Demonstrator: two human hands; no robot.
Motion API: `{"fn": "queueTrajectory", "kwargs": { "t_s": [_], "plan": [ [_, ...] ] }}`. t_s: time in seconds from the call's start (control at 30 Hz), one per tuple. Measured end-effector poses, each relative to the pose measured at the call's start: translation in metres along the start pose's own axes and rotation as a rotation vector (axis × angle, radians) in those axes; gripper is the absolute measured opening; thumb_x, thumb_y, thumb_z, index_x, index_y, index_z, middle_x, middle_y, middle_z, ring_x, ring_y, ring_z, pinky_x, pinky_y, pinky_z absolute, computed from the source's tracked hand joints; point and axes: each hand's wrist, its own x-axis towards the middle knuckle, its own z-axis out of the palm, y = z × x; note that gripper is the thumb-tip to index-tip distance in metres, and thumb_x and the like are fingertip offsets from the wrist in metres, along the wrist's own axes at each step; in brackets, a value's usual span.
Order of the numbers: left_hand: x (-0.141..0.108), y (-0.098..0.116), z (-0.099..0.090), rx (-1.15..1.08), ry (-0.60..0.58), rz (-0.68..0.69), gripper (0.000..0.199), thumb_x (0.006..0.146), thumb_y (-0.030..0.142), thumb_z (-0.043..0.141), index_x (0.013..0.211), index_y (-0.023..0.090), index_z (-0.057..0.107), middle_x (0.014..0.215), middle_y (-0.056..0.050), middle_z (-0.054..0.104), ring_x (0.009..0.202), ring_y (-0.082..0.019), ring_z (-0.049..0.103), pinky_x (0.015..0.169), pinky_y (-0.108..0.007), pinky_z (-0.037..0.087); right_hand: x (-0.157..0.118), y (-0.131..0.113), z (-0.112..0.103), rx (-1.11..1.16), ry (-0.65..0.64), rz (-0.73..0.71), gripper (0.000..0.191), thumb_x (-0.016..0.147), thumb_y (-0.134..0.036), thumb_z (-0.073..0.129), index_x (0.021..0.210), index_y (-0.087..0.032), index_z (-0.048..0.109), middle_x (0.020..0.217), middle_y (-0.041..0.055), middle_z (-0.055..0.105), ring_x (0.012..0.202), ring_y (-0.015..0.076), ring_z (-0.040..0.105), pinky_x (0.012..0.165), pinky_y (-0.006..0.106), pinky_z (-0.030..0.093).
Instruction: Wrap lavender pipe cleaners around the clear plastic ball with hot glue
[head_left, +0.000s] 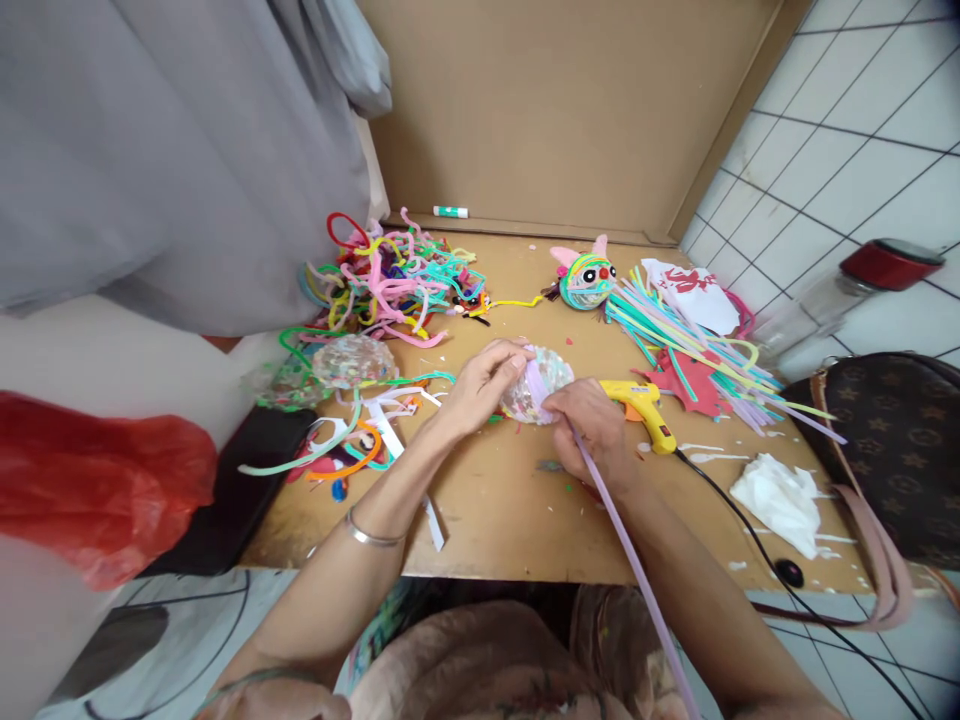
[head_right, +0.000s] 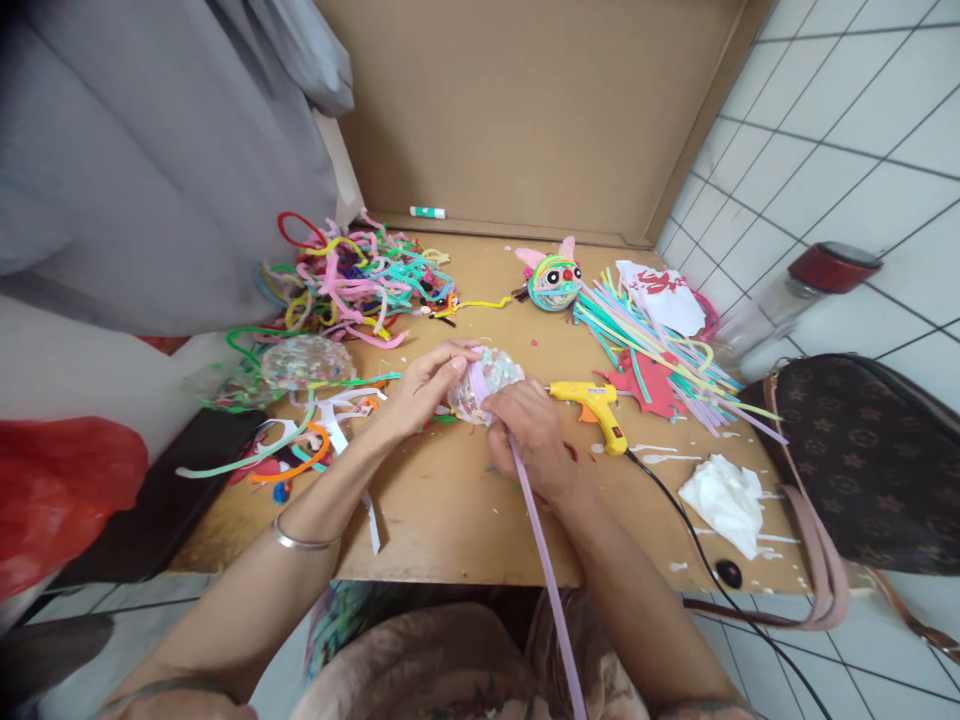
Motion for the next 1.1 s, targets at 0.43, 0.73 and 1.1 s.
{"fn": "queueTrajectory", "kwargs": {
  "t_s": [0.43, 0.73, 1.1],
  "plan": [
    [0.0, -0.007, 0.007, -0.078, 0.085, -0.026, 0.034, 0.09, 0.048, 0.054, 0.092, 0.016, 0.068, 0.113, -0.01, 0.07, 0.118, -0.022, 0.06, 0.101, -0.033, 0.044, 0.0, -0.004, -0.001, -0.033, 0.039, 0.011, 0.023, 0.077, -0.002, 0.045, 0.085, -0.021, 0.055, 0.07, 0.0018, 0.058, 0.067, 0.0162, 0.054, 0.064, 0.031, 0.043],
    [-0.002, -0.003, 0.008, -0.086, 0.088, -0.038, 0.032, 0.09, 0.046, 0.055, 0.09, 0.016, 0.067, 0.113, -0.01, 0.069, 0.118, -0.023, 0.06, 0.102, -0.034, 0.044, -0.002, -0.006, -0.002, -0.099, 0.087, 0.029, 0.023, 0.073, -0.002, 0.046, 0.083, -0.021, 0.053, 0.068, 0.0013, 0.058, 0.064, 0.0159, 0.054, 0.062, 0.029, 0.043],
    [-0.003, 0.002, 0.01, -0.101, 0.108, -0.066, 0.029, 0.089, 0.045, 0.057, 0.089, 0.018, 0.065, 0.113, -0.009, 0.069, 0.114, -0.023, 0.061, 0.1, -0.036, 0.045, -0.003, -0.007, 0.003, -0.14, 0.103, 0.022, 0.025, 0.072, -0.001, 0.045, 0.085, -0.021, 0.053, 0.068, 0.0012, 0.058, 0.064, 0.0164, 0.054, 0.062, 0.03, 0.041]
  ]
}}
